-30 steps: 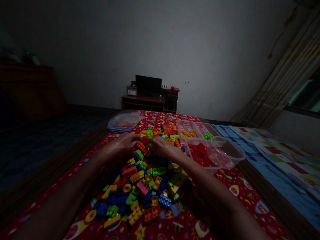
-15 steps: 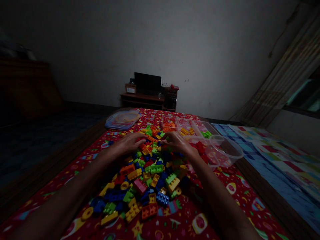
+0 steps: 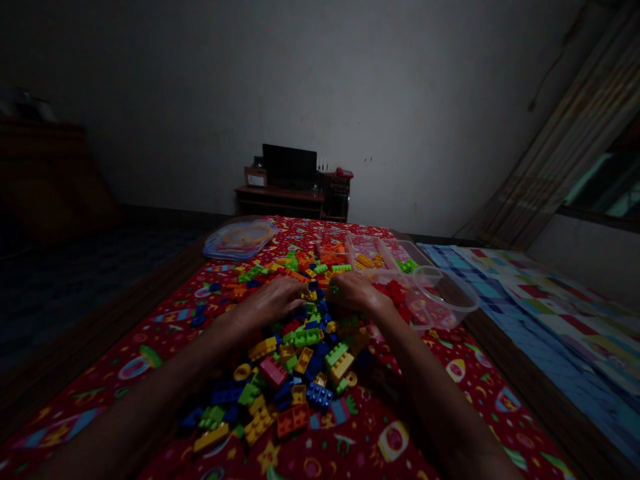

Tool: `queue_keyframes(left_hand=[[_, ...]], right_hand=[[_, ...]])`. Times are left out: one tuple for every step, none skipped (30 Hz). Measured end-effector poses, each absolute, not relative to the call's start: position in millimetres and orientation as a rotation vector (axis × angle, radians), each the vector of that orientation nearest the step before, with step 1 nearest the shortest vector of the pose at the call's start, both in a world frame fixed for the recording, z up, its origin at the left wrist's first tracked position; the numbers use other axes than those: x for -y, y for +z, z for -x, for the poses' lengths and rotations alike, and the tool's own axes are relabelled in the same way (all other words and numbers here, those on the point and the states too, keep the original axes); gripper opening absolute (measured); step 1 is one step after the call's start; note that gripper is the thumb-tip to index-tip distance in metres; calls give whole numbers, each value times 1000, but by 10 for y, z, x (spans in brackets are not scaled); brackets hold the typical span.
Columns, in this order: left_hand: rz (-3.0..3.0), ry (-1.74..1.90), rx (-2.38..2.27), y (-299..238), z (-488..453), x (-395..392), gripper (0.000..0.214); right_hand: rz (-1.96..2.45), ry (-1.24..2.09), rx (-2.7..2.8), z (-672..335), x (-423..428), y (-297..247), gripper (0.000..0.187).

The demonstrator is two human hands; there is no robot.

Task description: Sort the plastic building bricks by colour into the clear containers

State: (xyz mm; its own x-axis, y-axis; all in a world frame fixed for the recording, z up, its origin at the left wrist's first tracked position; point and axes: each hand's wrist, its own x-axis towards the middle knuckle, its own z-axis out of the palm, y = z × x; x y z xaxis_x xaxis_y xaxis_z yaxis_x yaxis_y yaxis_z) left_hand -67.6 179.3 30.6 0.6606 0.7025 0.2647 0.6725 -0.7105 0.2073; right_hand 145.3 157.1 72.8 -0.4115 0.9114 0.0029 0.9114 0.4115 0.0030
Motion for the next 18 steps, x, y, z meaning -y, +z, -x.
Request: queue_keyframes(left_hand=[[-2774,507,-1165,316,681,-1794,21],[-2763,518,-1172,331,686,-1793,23],[-2744,535,-1179,350,692,-1789,25],[-2721,553,-1191,373,697,-1783,28],[-2694,563,-1209,397,701,-1776,31],[-2666,562,-1225,419,706,-1770,33],[-2644,552,-1233,435,712,-1766,34],[-2632,533,-1230,444,718,-1765,33],[-2633,512,-1216,444,725,-1767,31],[-2642,495,-1199,436,732,-1773,29],[-2657,482,-1179,422,739,-1781,27],[-2672,475,-1162,405,746,-1789,26],[-2683,471,-1149,388,751,-1797,26],[-2688,470,-1140,375,756,-1803,26],[-2688,472,-1136,366,759,-1807,26],[-2686,471,-1133,361,762,-1808,26],[-2684,470,-1131,361,764,-1808,26],[-2681,468,-1128,363,766,-1807,26]], right_hand=[[1682,-5,2641,-1443,-1577,704,25],[1652,-1,2631,-1438,-1583,688,24],[1625,9,2608,-1439,-1588,681,23],[1604,24,2573,-1447,-1592,683,23],[1589,40,2528,-1459,-1594,692,24],[1579,56,2474,-1475,-1595,706,25],[1574,74,2416,-1492,-1595,723,26],[1566,95,2364,-1510,-1596,740,26],[1557,121,2323,-1527,-1597,755,25],[1542,148,2299,-1544,-1602,766,25],[1526,169,2287,-1564,-1610,774,24],[1509,183,2284,-1589,-1622,778,24],[1492,187,2285,-1621,-1639,781,24],[1483,178,2281,-1662,-1662,785,25],[1488,157,2266,-1716,-1691,794,25],[1506,123,2242,-1784,-1728,809,26],[1542,81,2208,-1864,-1772,831,26],[1591,28,2168,-1957,-1825,861,26]])
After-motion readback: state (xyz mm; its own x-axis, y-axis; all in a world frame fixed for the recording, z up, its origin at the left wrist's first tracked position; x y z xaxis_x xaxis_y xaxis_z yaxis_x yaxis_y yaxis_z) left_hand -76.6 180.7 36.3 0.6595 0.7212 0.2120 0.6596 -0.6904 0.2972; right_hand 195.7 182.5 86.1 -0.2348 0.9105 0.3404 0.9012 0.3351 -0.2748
